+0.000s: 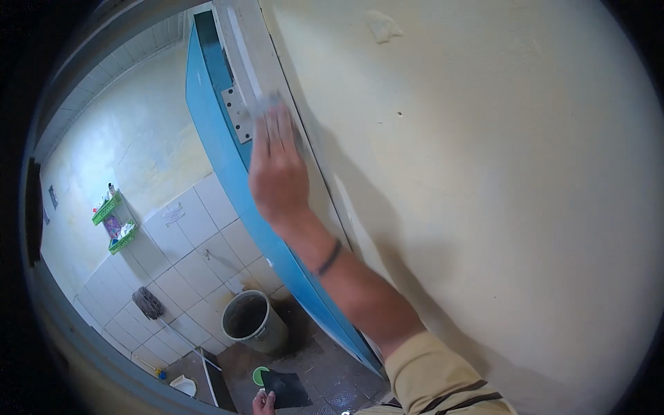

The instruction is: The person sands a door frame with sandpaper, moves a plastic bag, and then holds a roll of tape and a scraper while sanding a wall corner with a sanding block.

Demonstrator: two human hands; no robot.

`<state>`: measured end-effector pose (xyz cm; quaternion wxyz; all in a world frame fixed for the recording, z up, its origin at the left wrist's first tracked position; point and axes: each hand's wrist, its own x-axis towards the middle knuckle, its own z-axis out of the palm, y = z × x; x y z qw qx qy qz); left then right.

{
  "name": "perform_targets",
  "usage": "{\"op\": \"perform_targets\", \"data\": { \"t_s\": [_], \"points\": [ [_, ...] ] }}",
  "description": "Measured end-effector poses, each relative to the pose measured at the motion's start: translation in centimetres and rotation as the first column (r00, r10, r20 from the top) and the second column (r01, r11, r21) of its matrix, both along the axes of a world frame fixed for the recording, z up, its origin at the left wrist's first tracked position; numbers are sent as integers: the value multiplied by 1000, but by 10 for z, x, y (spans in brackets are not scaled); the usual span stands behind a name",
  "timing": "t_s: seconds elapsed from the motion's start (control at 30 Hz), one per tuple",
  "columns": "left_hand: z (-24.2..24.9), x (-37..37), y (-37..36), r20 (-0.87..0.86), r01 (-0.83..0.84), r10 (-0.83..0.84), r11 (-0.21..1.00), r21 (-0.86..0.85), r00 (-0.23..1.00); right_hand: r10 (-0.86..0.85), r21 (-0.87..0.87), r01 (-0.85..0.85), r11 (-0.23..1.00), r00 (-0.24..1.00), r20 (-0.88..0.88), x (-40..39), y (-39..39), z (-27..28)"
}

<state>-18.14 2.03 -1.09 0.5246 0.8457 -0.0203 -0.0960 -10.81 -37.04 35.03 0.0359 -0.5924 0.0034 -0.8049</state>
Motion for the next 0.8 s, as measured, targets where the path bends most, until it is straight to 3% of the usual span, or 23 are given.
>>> {"op": "perform_targets", "data": {
  "t_s": [0.03,0.1,0.13,0.2,0.23,0.33,0.43,0.63,0.8],
  "points": [
    [8,-2,-6,16,-22,22,999,33,1000,38,4,-38,999,999,5,0,-2,33],
    [-47,21,14,84,8,1,994,-107,996,142,-16,-142,990,989,43,0,-5,101],
    [-67,29,22,117,25,-5,985,-172,993,169,36,-166,985,982,-80,-10,-4,131],
    [-40,14,4,122,19,-6,994,-111,993,155,46,-150,988,977,-144,-5,-6,154],
    [-30,0,-3,108,15,-6,997,-76,994,111,-2,-112,994,990,-86,7,-7,151],
    [-51,0,0,161,83,-64,990,-117,985,25,-101,-18,995,998,61,8,-3,78],
    [-30,-10,-14,131,91,-70,983,-161,989,-3,-31,4,1000,999,44,-9,9,-33],
    [-43,-1,-5,140,158,-135,972,-174,981,136,250,-60,966,945,-299,-53,31,-242],
    [-21,2,-19,102,237,-226,964,-117,969,364,473,-80,877,754,-547,-99,52,-382]
  ]
}}
